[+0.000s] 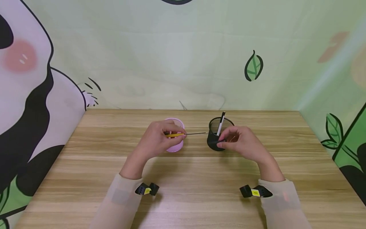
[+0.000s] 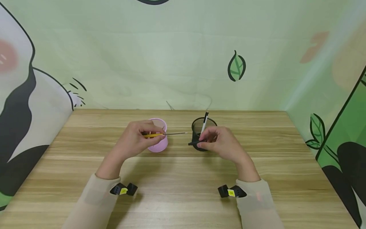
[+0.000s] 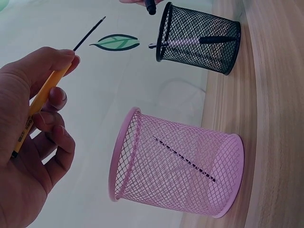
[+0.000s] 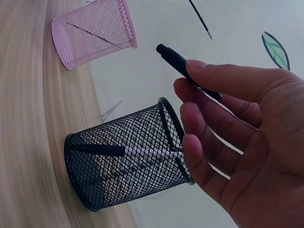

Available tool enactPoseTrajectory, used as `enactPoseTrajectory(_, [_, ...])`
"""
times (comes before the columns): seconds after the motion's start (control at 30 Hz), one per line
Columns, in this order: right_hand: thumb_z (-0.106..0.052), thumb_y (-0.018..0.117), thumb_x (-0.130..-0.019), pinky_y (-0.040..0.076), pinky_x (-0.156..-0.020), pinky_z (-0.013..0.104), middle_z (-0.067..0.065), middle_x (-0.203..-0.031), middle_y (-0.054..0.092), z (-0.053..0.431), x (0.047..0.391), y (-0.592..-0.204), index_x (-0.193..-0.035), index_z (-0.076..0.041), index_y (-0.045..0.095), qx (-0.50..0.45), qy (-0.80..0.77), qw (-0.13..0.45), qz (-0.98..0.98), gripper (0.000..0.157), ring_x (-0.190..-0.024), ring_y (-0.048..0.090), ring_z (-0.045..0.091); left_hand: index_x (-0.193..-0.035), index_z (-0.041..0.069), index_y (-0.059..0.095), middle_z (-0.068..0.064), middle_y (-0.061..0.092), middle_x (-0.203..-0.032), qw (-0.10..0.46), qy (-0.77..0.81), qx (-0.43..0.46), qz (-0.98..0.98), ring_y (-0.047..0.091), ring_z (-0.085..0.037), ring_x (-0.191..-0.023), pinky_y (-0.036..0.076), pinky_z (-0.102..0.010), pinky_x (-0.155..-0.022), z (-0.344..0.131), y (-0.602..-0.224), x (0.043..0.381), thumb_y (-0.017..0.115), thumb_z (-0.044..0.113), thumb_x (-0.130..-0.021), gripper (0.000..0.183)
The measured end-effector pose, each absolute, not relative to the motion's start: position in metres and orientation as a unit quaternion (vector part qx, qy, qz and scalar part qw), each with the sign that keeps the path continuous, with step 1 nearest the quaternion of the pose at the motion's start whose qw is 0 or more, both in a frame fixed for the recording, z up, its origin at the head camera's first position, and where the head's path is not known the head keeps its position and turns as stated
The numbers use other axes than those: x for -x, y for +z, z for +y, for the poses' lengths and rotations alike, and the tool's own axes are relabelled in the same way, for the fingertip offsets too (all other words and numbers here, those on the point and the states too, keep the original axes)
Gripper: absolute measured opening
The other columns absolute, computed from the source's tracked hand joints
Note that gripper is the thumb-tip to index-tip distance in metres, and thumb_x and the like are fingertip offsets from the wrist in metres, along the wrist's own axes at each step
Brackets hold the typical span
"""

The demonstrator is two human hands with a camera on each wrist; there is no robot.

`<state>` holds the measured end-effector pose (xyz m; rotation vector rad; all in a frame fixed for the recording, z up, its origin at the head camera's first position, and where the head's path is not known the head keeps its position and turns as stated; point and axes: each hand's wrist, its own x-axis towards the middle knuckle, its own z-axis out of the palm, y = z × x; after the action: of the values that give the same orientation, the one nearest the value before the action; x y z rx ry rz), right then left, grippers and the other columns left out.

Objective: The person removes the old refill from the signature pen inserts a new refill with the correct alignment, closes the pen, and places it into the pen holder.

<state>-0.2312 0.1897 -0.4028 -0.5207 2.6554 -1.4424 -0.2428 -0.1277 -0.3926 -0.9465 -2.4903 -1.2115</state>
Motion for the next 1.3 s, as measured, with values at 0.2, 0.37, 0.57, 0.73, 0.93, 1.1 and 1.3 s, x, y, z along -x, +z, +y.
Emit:
enactPoseTrajectory(0.2, [-0.012,0.087,-0.083,0.048,-0.061,0.027,0.005,-0.083,0.067,0.190,0.232,-0.406,-0.088,-0.012,0.073,0.184,-0.459,0.049,0.868,0.015,-0.070,0.060,0.017,-0.092,0.018,0.084,0.009,0.068,-0.078,0.106,-0.413,0.324,-0.844,0.052,-0.014,-0.068,0.043,-0.024,-0.060,-0.128,-0.394,0.243,0.083,0.016,-0.087,0.005])
enactPoseTrajectory(0.37, [-0.012,0.087,-0.084,0.048,-0.060,0.027,0.004,-0.080,0.068,0.190,0.232,-0.406,-0.085,-0.014,0.072,0.192,-0.447,0.062,0.871,0.015,-0.068,0.060,0.018,-0.092,0.018,0.083,0.009,0.069,-0.078,0.105,-0.414,0.323,-0.845,0.052,-0.014,-0.069,0.044,-0.024,-0.060,-0.128,-0.394,0.244,0.083,0.015,-0.087,0.005])
enactPoseTrajectory(0.57, [-0.011,0.086,-0.085,0.047,-0.060,0.027,0.004,-0.080,0.070,0.190,0.232,-0.407,-0.084,-0.013,0.071,0.197,-0.448,0.075,0.869,0.015,-0.069,0.059,0.019,-0.092,0.018,0.083,0.008,0.069,-0.079,0.102,-0.414,0.319,-0.846,0.055,-0.019,-0.070,0.044,-0.024,-0.061,-0.128,-0.393,0.243,0.083,0.016,-0.088,0.005])
enactPoseTrajectory(0.73, [-0.012,0.085,-0.085,0.045,-0.058,0.026,0.004,-0.080,0.070,0.190,0.232,-0.408,-0.084,-0.013,0.070,0.199,-0.446,0.083,0.869,0.015,-0.068,0.058,0.017,-0.092,0.018,0.083,0.009,0.068,-0.078,0.103,-0.414,0.318,-0.846,0.055,-0.019,-0.069,0.044,-0.024,-0.061,-0.128,-0.394,0.244,0.084,0.015,-0.087,0.006])
enactPoseTrajectory(0.93, [-0.011,0.085,-0.086,0.045,-0.058,0.025,0.004,-0.080,0.071,0.189,0.233,-0.409,-0.084,-0.012,0.071,0.201,-0.446,0.092,0.867,0.014,-0.067,0.059,0.016,-0.092,0.017,0.083,0.009,0.068,-0.077,0.105,-0.413,0.320,-0.846,0.054,-0.017,-0.069,0.044,-0.024,-0.061,-0.129,-0.394,0.243,0.084,0.015,-0.087,0.005])
enactPoseTrajectory(1.1, [-0.008,0.084,-0.086,0.046,-0.059,0.026,0.004,-0.080,0.072,0.189,0.234,-0.410,-0.084,-0.012,0.072,0.203,-0.444,0.109,0.866,0.012,-0.069,0.060,0.017,-0.092,0.018,0.084,0.009,0.068,-0.078,0.104,-0.413,0.319,-0.847,0.053,-0.014,-0.069,0.044,-0.024,-0.061,-0.129,-0.393,0.243,0.084,0.016,-0.087,0.005])
enactPoseTrajectory(1.3, [-0.012,0.085,-0.085,0.046,-0.060,0.026,0.004,-0.080,0.074,0.190,0.236,-0.415,-0.083,-0.012,0.073,0.205,-0.429,0.131,0.870,0.013,-0.069,0.062,0.014,-0.092,0.020,0.084,0.010,0.069,-0.079,0.102,-0.415,0.318,-0.846,0.053,-0.012,-0.069,0.044,-0.024,-0.061,-0.129,-0.394,0.244,0.083,0.017,-0.088,0.005])
